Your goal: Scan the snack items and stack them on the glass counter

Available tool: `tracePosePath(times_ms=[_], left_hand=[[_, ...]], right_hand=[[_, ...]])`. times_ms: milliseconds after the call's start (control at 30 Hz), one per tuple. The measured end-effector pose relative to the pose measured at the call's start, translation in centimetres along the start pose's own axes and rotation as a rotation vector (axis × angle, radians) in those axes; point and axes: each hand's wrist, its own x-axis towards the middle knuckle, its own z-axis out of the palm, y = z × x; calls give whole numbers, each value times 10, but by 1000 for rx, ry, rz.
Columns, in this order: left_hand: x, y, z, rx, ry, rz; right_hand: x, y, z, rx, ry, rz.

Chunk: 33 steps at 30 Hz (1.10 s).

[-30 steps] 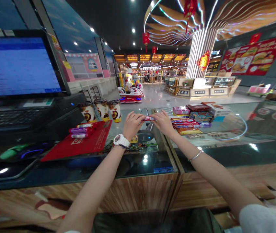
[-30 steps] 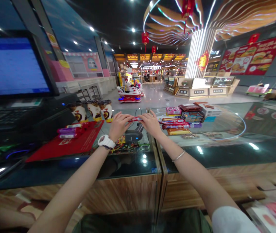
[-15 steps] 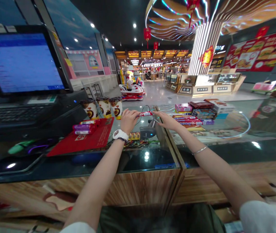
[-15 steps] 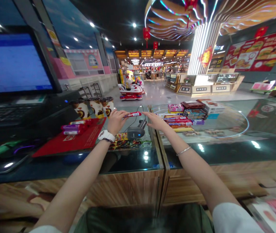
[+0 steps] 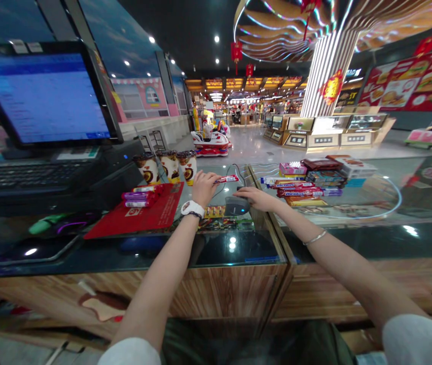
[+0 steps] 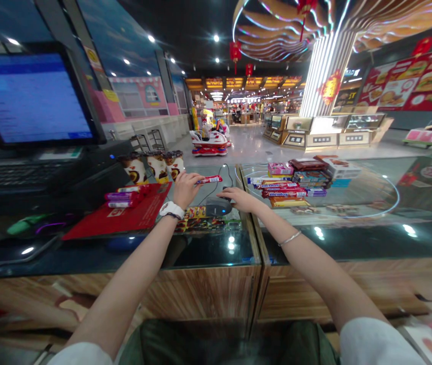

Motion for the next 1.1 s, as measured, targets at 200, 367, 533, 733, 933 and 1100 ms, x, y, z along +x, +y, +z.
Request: tracePosePath(times_ms=[200,367,533,733,933,1100], left_hand=[[0,-3,3,10,-10,-9],[-1,-7,6,29,-23,-36],[-2,-11,6,29,-23,-62],[-3,-16,8,27,9,-90],[-3,-18,9,26,5,-98],[-3,-18,9,21,6,-98]], right_hand=[[-2,-8,-4,-120,-38,6],[-2,-13,-4,-179,-56,3],[-1,-9,-5,-91,27,-17],[5,-7,-11,250,407,50],[10,-17,-18,635,712,345],[10,-31,-36,879,836,474]])
